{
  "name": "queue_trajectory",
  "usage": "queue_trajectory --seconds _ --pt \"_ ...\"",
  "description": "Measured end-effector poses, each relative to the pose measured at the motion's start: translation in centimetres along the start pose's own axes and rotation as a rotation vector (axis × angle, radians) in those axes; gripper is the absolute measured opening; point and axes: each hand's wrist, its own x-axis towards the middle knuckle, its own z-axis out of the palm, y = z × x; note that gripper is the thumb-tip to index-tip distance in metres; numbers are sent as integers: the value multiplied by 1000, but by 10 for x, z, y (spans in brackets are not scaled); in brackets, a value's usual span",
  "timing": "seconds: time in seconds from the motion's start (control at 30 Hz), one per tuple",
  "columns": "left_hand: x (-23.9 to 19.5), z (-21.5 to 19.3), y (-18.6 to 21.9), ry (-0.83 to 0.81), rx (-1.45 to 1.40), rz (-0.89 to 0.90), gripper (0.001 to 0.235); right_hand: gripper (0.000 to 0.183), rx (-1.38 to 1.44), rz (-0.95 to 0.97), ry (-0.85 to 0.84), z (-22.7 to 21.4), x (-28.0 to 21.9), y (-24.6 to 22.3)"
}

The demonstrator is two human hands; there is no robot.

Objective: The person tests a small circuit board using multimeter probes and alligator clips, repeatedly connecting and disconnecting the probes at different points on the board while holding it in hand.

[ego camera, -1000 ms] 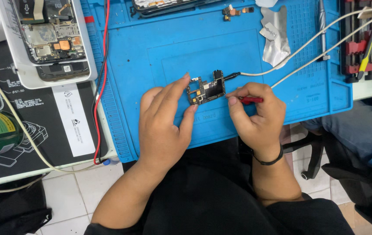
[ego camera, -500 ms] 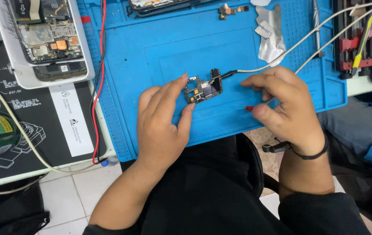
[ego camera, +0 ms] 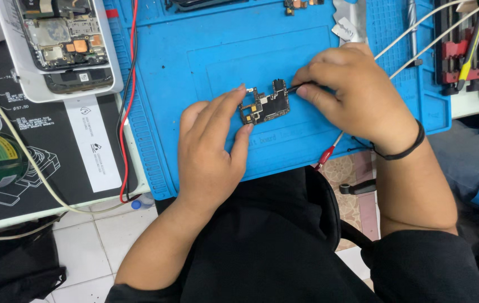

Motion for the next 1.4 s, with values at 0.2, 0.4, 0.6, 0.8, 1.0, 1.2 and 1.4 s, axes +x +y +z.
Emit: queue_trajectory --seconds 0.2,0.4,0.6,0.8,1.0,1.2,1.4 --pt "1 1 1 -10 46 6 59 16 263 43 -127 -6 2 7" --pt "1 6 1 -9 122 19 70 17 414 73 -213 -13 0 4" --pt "-1 6 1 15 122 57 63 17 433 106 -232 -11 1 0" --pt "2 1 1 55 16 56 59 18 537 239 -203 -22 -6 -7" --pt "3 -7 1 61 -118 23 46 28 107 73 8 -31 8 -10" --pt "3 -7 2 52 -158 -16 41 24 215 64 78 -32 0 -38" --pt "3 -8 2 56 -163 -24 41 27 255 123 38 -32 -21 -49"
